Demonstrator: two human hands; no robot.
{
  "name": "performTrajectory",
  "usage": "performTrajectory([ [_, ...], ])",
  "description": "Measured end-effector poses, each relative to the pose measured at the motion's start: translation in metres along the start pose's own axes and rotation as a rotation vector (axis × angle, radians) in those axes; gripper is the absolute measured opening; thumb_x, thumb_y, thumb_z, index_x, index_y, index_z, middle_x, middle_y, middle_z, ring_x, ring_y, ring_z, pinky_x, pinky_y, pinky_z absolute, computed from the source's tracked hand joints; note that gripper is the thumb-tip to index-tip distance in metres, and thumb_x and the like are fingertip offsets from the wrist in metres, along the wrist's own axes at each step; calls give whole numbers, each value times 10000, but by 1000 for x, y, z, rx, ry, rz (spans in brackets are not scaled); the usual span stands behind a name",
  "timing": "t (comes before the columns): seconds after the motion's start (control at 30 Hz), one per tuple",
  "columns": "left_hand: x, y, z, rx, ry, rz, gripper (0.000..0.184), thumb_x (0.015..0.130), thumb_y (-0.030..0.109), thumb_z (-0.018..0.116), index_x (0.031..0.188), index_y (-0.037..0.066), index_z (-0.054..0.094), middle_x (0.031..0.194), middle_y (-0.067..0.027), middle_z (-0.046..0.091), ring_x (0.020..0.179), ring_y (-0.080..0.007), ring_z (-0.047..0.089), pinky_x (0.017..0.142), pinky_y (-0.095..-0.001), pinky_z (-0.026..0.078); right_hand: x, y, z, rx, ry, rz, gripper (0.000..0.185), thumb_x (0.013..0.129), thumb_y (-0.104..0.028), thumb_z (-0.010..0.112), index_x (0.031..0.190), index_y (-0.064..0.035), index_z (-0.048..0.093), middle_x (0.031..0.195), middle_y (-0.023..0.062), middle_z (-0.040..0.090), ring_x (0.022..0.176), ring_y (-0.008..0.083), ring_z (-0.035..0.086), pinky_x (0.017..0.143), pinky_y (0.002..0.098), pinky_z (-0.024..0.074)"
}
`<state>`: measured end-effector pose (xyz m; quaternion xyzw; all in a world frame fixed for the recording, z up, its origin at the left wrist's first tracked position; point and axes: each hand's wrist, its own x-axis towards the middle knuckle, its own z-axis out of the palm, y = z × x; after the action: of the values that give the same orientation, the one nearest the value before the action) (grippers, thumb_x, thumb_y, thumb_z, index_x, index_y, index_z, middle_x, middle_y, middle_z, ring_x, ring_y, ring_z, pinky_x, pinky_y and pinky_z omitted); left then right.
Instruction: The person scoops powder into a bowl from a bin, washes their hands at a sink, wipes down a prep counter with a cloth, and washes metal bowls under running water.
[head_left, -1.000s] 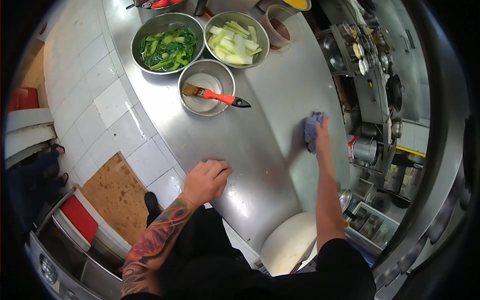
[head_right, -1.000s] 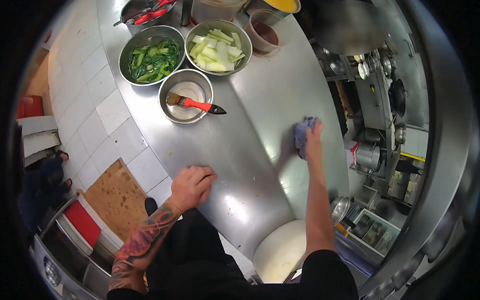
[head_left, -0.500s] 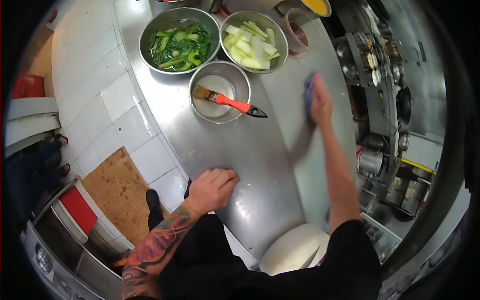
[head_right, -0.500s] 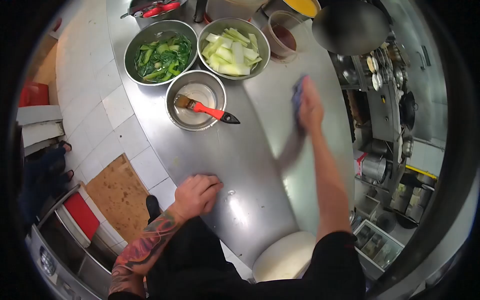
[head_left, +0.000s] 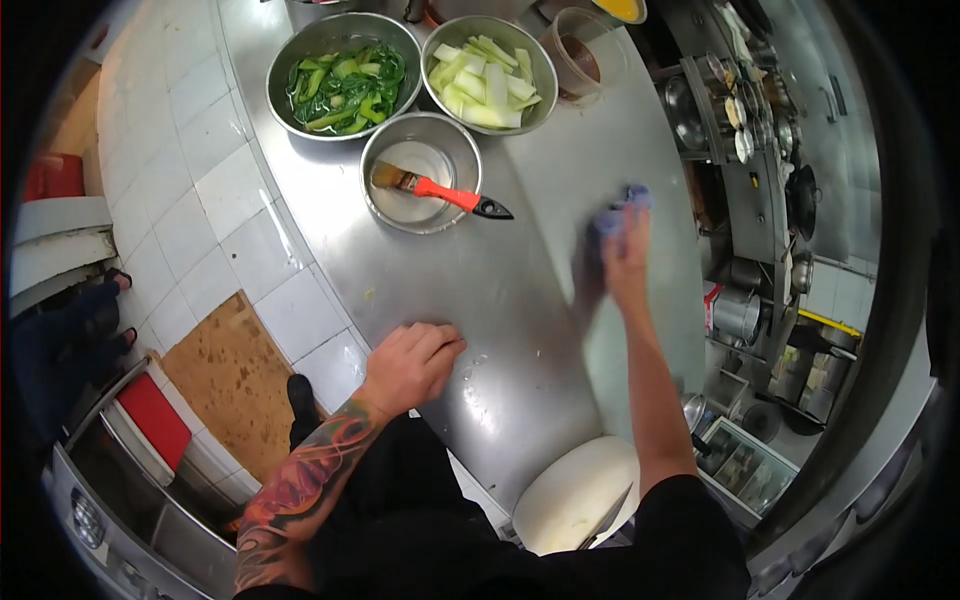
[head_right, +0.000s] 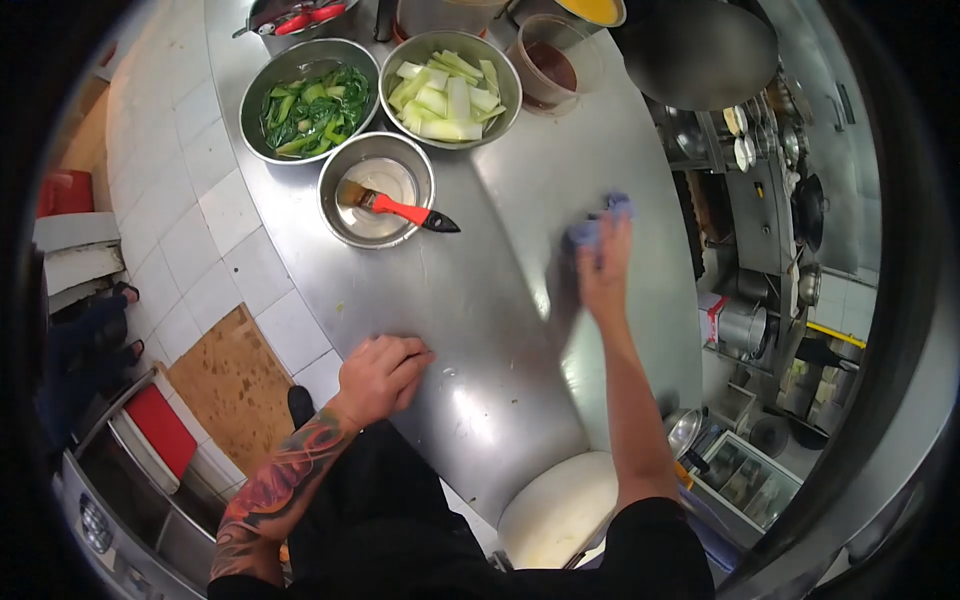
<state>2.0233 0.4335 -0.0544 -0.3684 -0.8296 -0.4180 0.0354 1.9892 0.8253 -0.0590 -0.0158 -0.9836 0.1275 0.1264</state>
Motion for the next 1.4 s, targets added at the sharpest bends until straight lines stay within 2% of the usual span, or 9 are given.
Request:
performTrajectory([
  [0.13,-1,0,0,-20,-14,-15,289,649,80,689,935,121,688,974,15,632,776,-161,593,649,-303,440,84,51,36,-74,81,-83,563,956,-247,505,1455,-19,380,1531,231,306,1408,446,269,1166,427,219],
  [0.33,0,-1,-1,-9,24,-34,288,638,86,688,923,126,687,967,17,639,756,-158,590,625,-292,430,242,107,67,-17,206,-4,476,864,-128,504,1327,-18,536,1420,192,479,1328,358,428,1126,401,312],
  [0.67,-4,-2,0,3,53,-22,245,677,75,664,919,116,662,979,18,621,784,-154,594,634,-285,443,142,-18,65,612,160,161,352,777,51,448,952,-14,746,1169,133,690,1249,251,556,1070,320,391],
  [0.87,-6,0,3,-12,39,-38,225,692,53,661,904,128,658,957,11,616,805,-179,607,640,-317,457,108,-66,55,979,-32,224,290,648,98,448,737,54,719,876,147,724,992,269,658,959,315,462],
  [0.93,-6,2,1,-31,29,-34,245,688,40,656,920,118,668,957,-9,626,819,-206,617,665,-332,470,74,-75,26,963,-71,364,298,633,89,448,747,49,720,907,145,722,950,262,660,909,310,477],
  [1.07,-5,2,4,-48,89,-7,247,697,17,650,927,103,677,961,-32,637,834,-235,627,691,-357,482,6,19,-39,1338,156,535,437,743,12,467,1137,18,657,1109,151,676,1066,225,627,951,296,465],
  [1.17,-6,5,4,-27,75,-35,234,703,8,651,919,95,676,957,-35,634,830,-237,622,696,-359,483,-21,80,-17,944,192,585,481,789,-56,512,1264,-2,568,1227,172,621,1119,294,604,1002,370,449],
  [1.23,-3,8,3,-34,83,-22,226,710,3,650,916,91,676,951,-41,630,828,-253,615,697,-362,482,-13,82,14,-200,333,77,445,808,-80,542,1247,-16,579,1284,209,579,1192,378,541,1052,442,406],
  [1.4,-6,6,-2,-91,168,-26,187,780,44,643,964,77,655,961,-51,612,824,-223,614,707,-330,493,26,-78,59,25,208,-45,452,777,-52,560,1227,-53,602,1384,176,519,1277,403,466,1074,465,375],
])
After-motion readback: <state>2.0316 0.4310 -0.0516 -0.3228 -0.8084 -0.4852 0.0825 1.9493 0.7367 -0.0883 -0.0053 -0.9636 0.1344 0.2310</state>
